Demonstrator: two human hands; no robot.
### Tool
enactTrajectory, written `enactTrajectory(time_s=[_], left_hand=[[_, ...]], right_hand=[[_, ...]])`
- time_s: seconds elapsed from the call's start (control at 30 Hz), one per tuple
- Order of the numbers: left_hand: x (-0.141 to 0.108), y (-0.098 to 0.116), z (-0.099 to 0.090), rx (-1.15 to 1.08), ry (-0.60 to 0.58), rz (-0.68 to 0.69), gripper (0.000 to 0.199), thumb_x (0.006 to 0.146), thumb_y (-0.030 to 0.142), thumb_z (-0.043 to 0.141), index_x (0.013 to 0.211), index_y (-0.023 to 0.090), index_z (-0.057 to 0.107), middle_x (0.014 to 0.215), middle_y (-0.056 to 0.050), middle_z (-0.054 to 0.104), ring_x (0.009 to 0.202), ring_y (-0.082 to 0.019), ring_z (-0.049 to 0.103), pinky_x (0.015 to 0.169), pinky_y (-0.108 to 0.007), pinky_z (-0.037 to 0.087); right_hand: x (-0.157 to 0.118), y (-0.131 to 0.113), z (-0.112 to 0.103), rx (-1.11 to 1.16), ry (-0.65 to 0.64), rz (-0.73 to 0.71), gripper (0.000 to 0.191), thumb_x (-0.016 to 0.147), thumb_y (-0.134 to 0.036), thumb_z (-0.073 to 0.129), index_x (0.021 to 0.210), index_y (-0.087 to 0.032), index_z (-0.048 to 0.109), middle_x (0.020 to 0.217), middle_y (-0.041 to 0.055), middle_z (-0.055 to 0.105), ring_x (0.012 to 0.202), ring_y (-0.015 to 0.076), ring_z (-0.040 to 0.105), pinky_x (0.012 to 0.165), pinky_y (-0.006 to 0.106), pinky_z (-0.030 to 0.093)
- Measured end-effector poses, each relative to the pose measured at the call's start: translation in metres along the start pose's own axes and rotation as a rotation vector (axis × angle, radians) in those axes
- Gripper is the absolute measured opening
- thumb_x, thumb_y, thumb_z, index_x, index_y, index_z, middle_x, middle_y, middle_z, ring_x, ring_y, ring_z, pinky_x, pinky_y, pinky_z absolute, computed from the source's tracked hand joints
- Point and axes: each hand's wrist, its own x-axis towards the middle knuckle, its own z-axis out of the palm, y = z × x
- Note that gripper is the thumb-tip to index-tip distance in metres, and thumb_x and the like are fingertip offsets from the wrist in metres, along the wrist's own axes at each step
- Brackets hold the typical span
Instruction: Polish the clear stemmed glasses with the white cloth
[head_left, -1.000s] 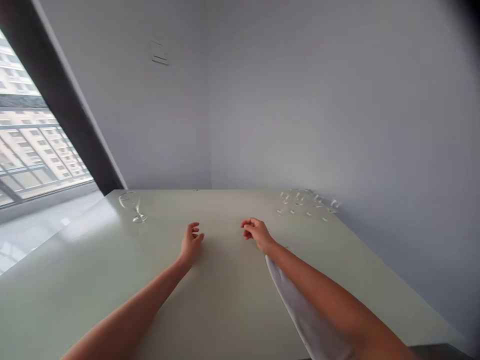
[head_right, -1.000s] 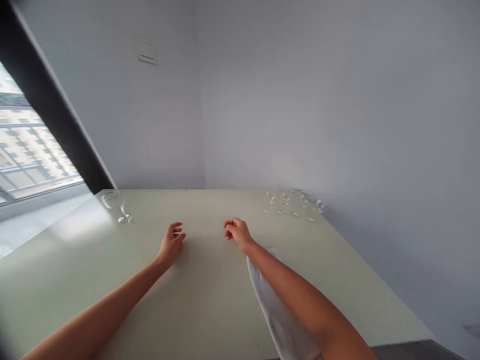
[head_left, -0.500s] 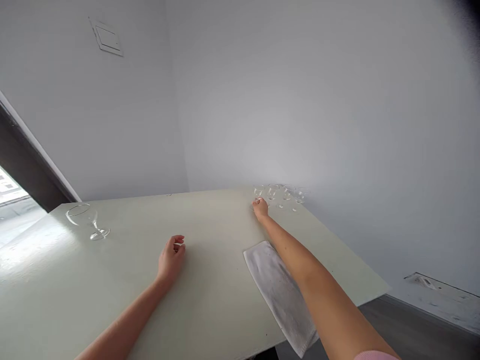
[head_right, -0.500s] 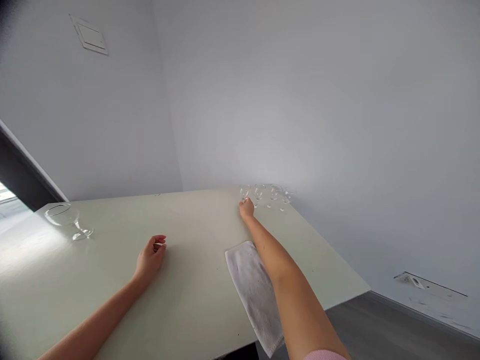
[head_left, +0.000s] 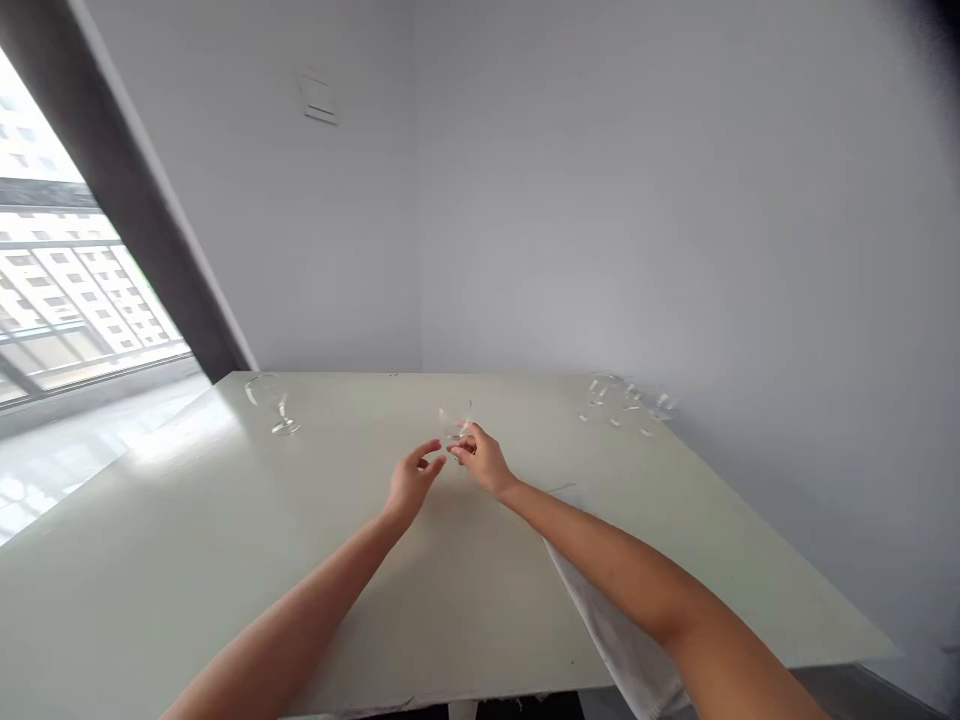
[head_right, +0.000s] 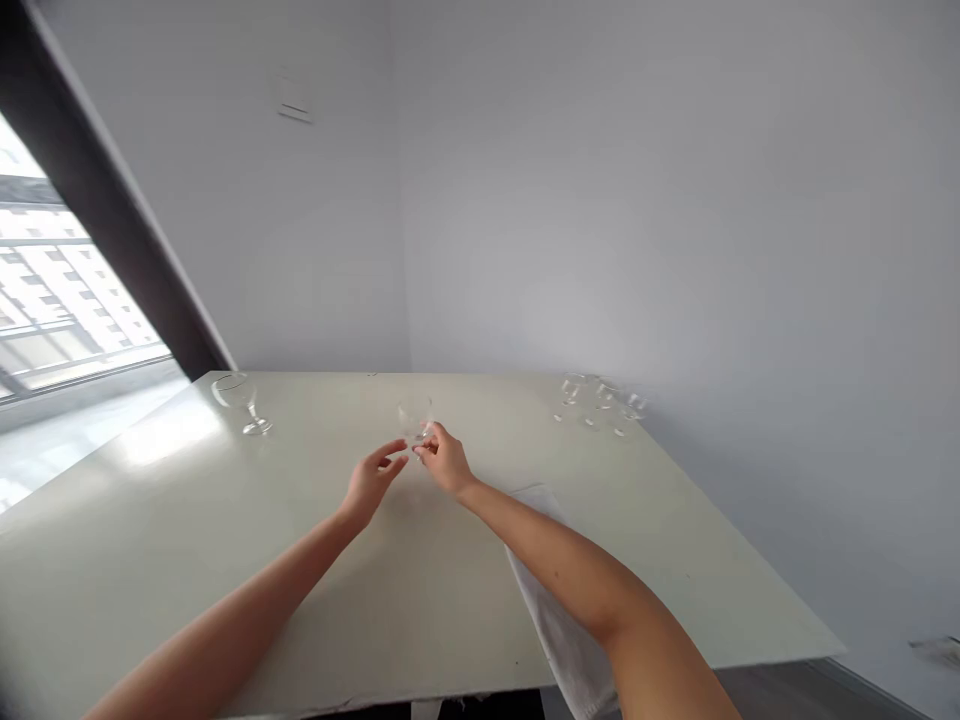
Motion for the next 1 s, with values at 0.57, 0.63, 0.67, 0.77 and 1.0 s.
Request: enactTrajectory(time_s=[0.57, 0.63, 0.67, 0.77, 1.0], left_hand=[[0.046, -0.07, -0.194, -0.043, 0.558, -0.118, 0.029, 0.062, 0.037, 0.057, 0.082, 0.016, 0.06, 0.071, -0.002, 0.061, 0.056, -0.011, 0.048, 0.057, -0.024, 0.037], [0.051, -0.079, -0.212, 0.002, 0.612, -0.145, 0.025, 0.062, 0.036, 0.057, 0.079, 0.017, 0.06, 0.071, -0.001, 0.061, 0.057, -0.011, 0.049, 0.058, -0.024, 0.037], [0.053, -0.083, -0.219, 0.023, 0.63, -0.157, 0.023, 0.063, 0.035, 0.057, 0.078, 0.018, 0.06, 0.072, -0.001, 0.061, 0.058, -0.011, 0.049, 0.058, -0.024, 0.037], [0.058, -0.091, -0.228, 0.077, 0.666, -0.182, 0.018, 0.064, 0.033, 0.056, 0.073, 0.018, 0.061, 0.072, -0.001, 0.062, 0.059, -0.012, 0.051, 0.057, -0.024, 0.036], [0.066, -0.092, -0.233, 0.197, 0.694, -0.207, 0.017, 0.064, 0.032, 0.058, 0.073, 0.017, 0.062, 0.069, -0.002, 0.063, 0.063, -0.015, 0.054, 0.059, -0.024, 0.038]], right_hand=[[-0.055, -0.022, -0.046, -0.107, -0.099, 0.008, 0.05, 0.075, -0.038, 0.052, 0.123, -0.025, 0.043, 0.107, 0.0081, 0.062, 0.074, 0.0169, 0.058, 0.073, 0.034, 0.048], [-0.064, -0.011, -0.072, -0.122, -0.012, 0.084, 0.052, 0.073, -0.04, 0.054, 0.123, -0.028, 0.042, 0.108, 0.0092, 0.061, 0.077, 0.0206, 0.06, 0.072, 0.038, 0.048], [-0.068, -0.005, -0.084, -0.135, 0.035, 0.118, 0.051, 0.073, -0.041, 0.054, 0.122, -0.032, 0.042, 0.109, 0.0092, 0.061, 0.078, 0.0222, 0.06, 0.072, 0.04, 0.048], [-0.081, 0.013, -0.119, -0.182, 0.166, 0.189, 0.048, 0.07, -0.044, 0.054, 0.117, -0.043, 0.044, 0.11, 0.0092, 0.06, 0.075, 0.026, 0.06, 0.07, 0.046, 0.048], [-0.102, 0.04, -0.169, -0.226, 0.325, 0.229, 0.049, 0.069, -0.044, 0.054, 0.116, -0.037, 0.045, 0.103, 0.0112, 0.062, 0.068, 0.0248, 0.06, 0.059, 0.044, 0.048]])
